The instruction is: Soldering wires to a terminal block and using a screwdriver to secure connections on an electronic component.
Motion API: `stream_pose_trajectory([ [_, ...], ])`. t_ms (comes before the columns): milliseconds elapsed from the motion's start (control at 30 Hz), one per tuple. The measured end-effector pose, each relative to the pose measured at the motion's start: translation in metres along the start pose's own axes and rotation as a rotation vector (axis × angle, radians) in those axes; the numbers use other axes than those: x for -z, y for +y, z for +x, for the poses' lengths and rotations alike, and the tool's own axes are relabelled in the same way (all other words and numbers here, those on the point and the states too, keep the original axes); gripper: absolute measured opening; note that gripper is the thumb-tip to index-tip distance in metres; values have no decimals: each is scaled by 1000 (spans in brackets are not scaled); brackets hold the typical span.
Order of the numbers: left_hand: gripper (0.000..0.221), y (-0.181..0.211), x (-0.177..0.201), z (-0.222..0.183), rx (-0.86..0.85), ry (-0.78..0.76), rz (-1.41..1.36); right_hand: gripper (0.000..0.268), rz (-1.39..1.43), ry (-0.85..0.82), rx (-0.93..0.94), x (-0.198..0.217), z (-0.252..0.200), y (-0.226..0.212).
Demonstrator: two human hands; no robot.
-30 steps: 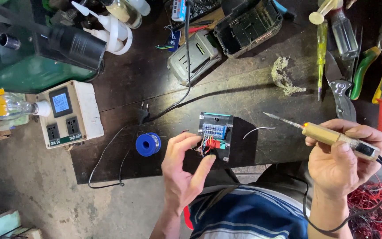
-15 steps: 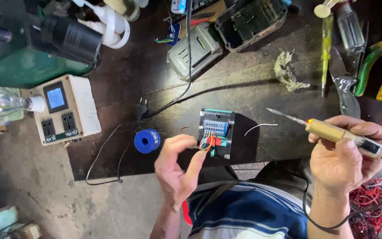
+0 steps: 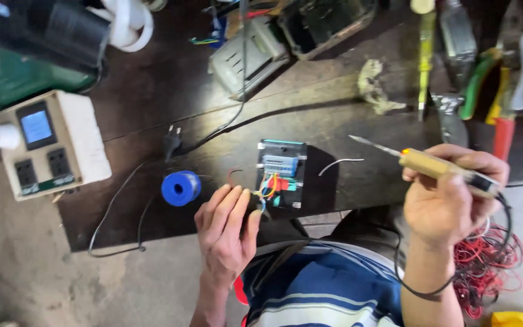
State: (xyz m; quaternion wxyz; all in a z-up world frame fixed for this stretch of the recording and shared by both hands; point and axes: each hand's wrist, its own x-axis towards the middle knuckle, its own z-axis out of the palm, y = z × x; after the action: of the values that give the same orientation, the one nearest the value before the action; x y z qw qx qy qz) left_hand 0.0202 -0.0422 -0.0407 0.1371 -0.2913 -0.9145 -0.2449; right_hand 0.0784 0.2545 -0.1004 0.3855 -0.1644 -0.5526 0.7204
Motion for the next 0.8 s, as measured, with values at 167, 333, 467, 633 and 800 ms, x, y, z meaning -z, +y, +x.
stream_pose_trajectory([
  [167, 34, -5, -7, -15, -37, 8, 68, 25, 65, -26, -36, -1, -1, -2],
  [333, 35, 16, -12, -21, -5, 200, -83, 22, 120, -50, -33, 2, 0, -2],
  [467, 17, 49, -23, -25, -54, 192, -307, 24, 129, -40, -49, 0, -1, -4],
  [633, 16, 89, -41, 5, -166, 121, -369, 23, 118, -46, -3, -3, 0, -5],
  [800, 33, 109, -74, 40, -83, 9, -178, 21, 80, -53, 31, -4, -4, -5],
])
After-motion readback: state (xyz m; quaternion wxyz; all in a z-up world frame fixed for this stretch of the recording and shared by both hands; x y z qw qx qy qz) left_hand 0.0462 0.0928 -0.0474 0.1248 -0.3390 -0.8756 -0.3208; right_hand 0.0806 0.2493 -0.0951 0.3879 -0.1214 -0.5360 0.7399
